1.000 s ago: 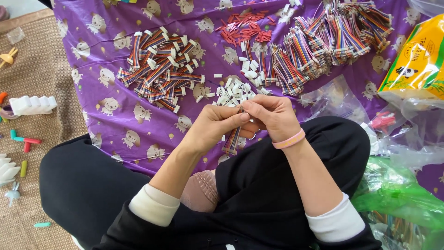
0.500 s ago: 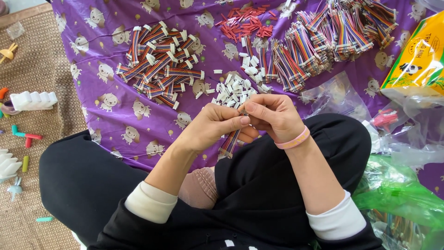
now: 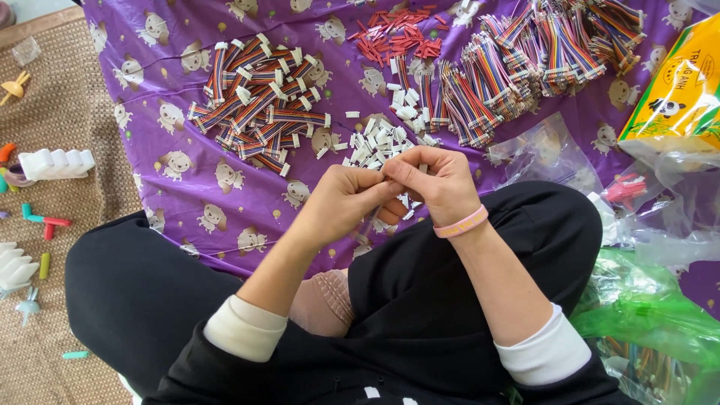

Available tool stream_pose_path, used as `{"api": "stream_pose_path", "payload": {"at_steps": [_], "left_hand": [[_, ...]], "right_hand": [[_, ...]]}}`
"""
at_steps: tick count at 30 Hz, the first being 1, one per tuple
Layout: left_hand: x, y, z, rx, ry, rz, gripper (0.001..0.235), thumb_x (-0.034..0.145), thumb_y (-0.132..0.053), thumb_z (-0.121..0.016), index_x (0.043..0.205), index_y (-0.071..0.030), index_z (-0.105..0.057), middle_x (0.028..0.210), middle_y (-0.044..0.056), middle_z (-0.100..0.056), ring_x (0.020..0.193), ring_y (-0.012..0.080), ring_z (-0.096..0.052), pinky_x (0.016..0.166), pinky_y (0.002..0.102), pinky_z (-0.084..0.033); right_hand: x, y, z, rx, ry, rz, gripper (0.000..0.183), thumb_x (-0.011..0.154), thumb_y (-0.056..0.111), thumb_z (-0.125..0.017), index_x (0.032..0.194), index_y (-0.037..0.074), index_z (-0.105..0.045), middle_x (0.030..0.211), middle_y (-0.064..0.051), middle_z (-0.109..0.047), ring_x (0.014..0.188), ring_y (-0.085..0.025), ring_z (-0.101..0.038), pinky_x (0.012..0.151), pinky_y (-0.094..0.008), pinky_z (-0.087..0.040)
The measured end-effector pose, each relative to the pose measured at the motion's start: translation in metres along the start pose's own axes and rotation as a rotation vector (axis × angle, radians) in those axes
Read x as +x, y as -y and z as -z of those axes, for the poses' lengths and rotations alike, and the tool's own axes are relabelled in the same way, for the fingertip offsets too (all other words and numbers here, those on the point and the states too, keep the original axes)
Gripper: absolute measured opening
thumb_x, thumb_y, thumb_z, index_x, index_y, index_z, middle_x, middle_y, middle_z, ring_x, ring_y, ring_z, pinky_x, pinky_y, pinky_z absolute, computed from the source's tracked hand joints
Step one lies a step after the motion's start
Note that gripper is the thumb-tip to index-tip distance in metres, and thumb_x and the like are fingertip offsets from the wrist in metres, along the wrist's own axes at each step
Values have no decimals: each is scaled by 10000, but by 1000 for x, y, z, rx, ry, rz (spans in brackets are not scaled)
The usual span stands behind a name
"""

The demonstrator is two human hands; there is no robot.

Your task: Assembling small plastic components by snapping them together while sitting on the floor.

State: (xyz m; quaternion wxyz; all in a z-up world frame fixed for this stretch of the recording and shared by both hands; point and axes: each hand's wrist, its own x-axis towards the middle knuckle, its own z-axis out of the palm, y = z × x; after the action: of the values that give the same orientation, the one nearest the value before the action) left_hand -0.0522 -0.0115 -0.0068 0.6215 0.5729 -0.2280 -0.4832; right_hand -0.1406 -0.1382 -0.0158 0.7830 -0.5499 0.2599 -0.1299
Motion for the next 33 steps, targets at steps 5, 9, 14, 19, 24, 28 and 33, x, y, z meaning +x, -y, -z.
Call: {"api": "stream_pose_path", "payload": {"at_steps": [5,9,14,19,24,28,33], "left_hand": [[-8,4,-9,364,-206,-186,122,885,-115,-609,929,-46,-699,652,81,-704,595,149,-708,557,221,-541],[-12,11,-3,306,-246,-115,120,874,-119,-615,882,-35,-701,645,91,-703,571,148,-694,568,240,-544],[-15,11,19,189,-204,4,156,882,-137,-617,856,-8,-700,660,131,-703,565,171,-690,576,247,-545],[-19,-2,31,179,-65,57,160,877,-126,-611,892,-1,-711,696,143,-711,574,166,-681,578,254,-545],[-18,0,35,107,69,74,165,871,-128,-611,933,-12,-711,748,129,-716,626,163,-682,609,266,-555],[-16,-3,34,68,106,71,184,875,-135,-612,952,4,-703,751,144,-716,634,177,-690,613,275,-560],[-16,-6,33,48,117,115,190,868,-133,-620,950,15,-706,754,157,-713,614,189,-690,582,261,-561]], "right_hand": [[4,-21,7,198,-90,-104,125,851,55,-665,783,-49,-655,390,6,-282,368,-20,-231,362,-139,-195],[2,-22,4,289,-81,-236,125,859,94,-668,782,-4,-655,433,43,-242,387,-17,-198,356,-147,-176],[10,-3,12,366,8,-420,443,858,154,-481,1248,-55,-488,873,-143,-632,645,-112,-530,507,-203,-416],[8,-18,15,362,119,-309,355,875,30,-474,1213,-78,-494,947,-192,-661,694,-141,-623,520,-187,-479],[3,-15,12,218,166,-288,162,876,60,-588,1012,-24,-561,896,-159,-676,658,-141,-647,470,-165,-479],[2,-24,17,180,156,-273,152,878,53,-616,1026,18,-611,775,-121,-616,499,-95,-497,391,-153,-355],[0,-7,15,222,183,-313,161,848,26,-568,978,-60,-611,709,-138,-592,547,-135,-562,418,-209,-461]]}}
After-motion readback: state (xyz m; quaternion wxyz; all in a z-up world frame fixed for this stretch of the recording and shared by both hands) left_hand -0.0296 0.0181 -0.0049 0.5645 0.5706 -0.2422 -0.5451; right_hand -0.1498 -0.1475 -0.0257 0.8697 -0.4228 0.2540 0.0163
